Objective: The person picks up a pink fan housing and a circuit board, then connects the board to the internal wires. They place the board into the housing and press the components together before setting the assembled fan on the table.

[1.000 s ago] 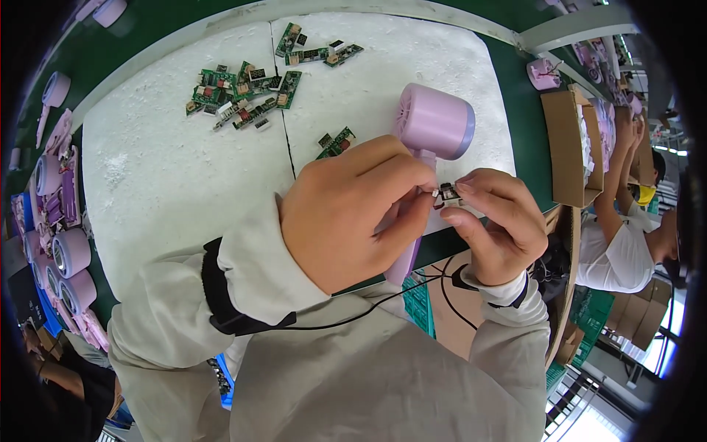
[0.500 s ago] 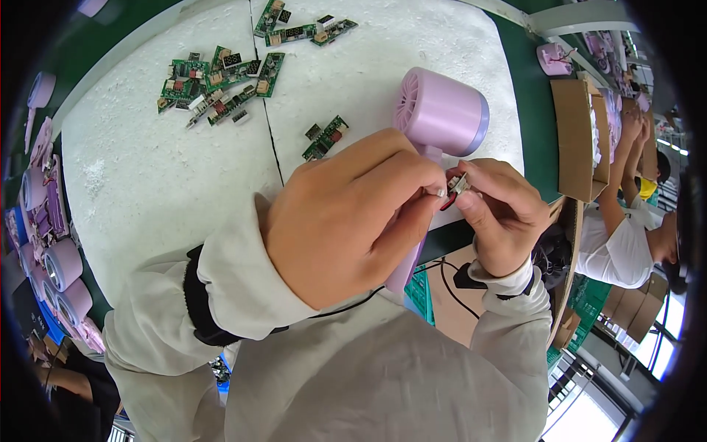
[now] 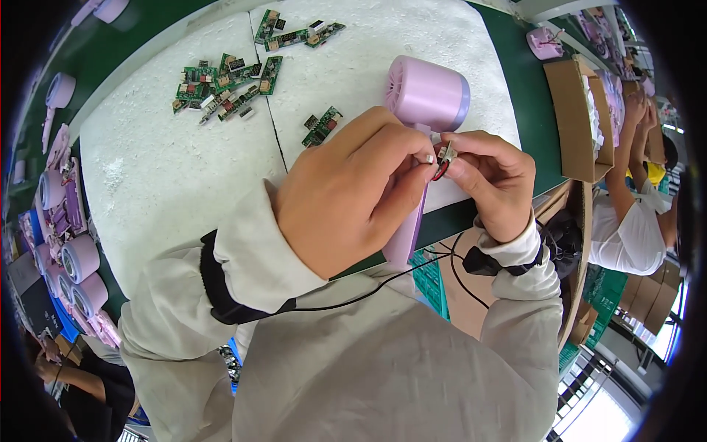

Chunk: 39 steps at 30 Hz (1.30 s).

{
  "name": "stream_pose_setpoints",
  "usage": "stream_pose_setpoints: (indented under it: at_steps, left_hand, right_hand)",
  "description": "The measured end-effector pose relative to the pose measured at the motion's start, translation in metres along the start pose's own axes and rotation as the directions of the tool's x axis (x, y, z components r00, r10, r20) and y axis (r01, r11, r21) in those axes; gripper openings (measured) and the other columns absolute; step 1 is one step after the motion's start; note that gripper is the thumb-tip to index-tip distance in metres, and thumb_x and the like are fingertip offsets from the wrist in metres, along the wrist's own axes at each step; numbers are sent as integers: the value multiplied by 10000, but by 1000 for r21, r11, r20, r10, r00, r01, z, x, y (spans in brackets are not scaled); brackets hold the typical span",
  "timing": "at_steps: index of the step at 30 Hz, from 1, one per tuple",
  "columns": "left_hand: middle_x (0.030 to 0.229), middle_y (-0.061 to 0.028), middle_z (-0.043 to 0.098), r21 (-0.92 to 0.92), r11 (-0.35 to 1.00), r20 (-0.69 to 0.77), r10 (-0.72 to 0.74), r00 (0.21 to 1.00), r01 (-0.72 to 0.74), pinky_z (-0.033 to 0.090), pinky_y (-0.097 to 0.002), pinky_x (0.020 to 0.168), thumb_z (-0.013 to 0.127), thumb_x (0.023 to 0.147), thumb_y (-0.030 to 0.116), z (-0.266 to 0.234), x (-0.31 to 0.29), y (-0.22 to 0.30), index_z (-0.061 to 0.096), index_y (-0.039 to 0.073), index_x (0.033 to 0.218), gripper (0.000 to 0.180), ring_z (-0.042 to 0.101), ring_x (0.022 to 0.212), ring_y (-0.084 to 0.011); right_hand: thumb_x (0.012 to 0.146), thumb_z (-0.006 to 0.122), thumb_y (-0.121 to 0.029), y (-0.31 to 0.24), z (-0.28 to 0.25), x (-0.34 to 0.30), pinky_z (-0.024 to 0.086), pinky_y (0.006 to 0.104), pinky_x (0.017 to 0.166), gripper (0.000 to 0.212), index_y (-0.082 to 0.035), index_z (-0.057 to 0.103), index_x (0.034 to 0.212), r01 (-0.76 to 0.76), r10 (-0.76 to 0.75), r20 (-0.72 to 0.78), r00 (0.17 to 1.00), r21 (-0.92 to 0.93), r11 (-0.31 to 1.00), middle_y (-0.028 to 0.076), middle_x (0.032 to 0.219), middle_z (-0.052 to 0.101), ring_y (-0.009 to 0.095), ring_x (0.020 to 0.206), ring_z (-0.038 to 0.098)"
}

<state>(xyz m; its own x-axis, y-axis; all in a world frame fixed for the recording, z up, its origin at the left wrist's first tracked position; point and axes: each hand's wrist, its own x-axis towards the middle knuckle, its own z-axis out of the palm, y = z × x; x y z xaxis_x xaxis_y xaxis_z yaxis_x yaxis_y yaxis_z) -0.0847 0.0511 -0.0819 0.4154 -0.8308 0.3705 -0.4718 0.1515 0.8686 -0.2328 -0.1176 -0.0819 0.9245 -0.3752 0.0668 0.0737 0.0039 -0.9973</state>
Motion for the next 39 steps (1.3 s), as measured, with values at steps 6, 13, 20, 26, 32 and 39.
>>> stream_pose_setpoints:
  at_steps: [6, 13, 20, 26, 32, 39]
  left_hand:
    - [926, -81, 589, -13, 1000, 25, 19, 1000, -18, 468, -258, 617, 655, 924, -29, 1, 1, -2, 613, 0, 1050, 135, 589, 693, -137]
    - [924, -85, 584, 8, 999, 55, 42, 998, -43, 474, -267, 641, 647, 940, -5, -1, 3, -3, 607, 1, 1057, 123, 594, 717, -146]
    - [911, -83, 619, -32, 999, 70, -21, 997, 23, 497, -261, 658, 685, 930, 27, -5, 5, 1, 638, -6, 1046, 130, 634, 734, -144]
    - [905, -82, 627, 5, 1000, 26, -5, 1000, 4, 509, -265, 638, 697, 924, 39, -3, 4, 1, 642, 3, 1036, 129, 645, 720, -149]
    - [880, -77, 609, 12, 1000, 8, 11, 1000, -11, 491, -272, 582, 691, 925, 48, 0, 4, -1, 626, 20, 1029, 126, 615, 655, -152]
    - [885, -90, 613, -42, 999, -1, -26, 1000, 26, 492, -284, 591, 682, 930, 44, 4, 1, -1, 627, 20, 1020, 108, 625, 666, -174]
  right_hand:
    - [922, 683, 43, -1, 0, 2, 555, 318, 910, 282, 65, 656, 1202, 5, -6, -11, 1000, -69, 998, 152, 1113, 695, 186, 987, 684]
    - [924, 681, 46, 1, 1, 4, 553, 299, 864, 278, 59, 662, 1201, 71, -72, -1, 997, -130, 989, 131, 1103, 703, 167, 957, 676]
    - [931, 698, 6, 2, -2, 5, 570, 300, 865, 286, 59, 668, 1210, -30, 30, 1, 1000, -60, 998, 142, 1154, 708, 163, 1000, 681]
    - [939, 699, -24, 0, -1, 5, 569, 292, 837, 272, 51, 671, 1199, -33, 33, 12, 999, -36, 999, 128, 1132, 713, 154, 987, 680]
    - [941, 697, -28, 2, -3, 6, 567, 281, 818, 258, 41, 668, 1187, -79, 78, 49, 996, 24, 997, 114, 1125, 713, 147, 976, 677]
    - [937, 690, -2, 0, -4, 6, 567, 283, 857, 247, 45, 664, 1179, -101, 97, 77, 992, 52, 994, 115, 1117, 706, 157, 991, 684]
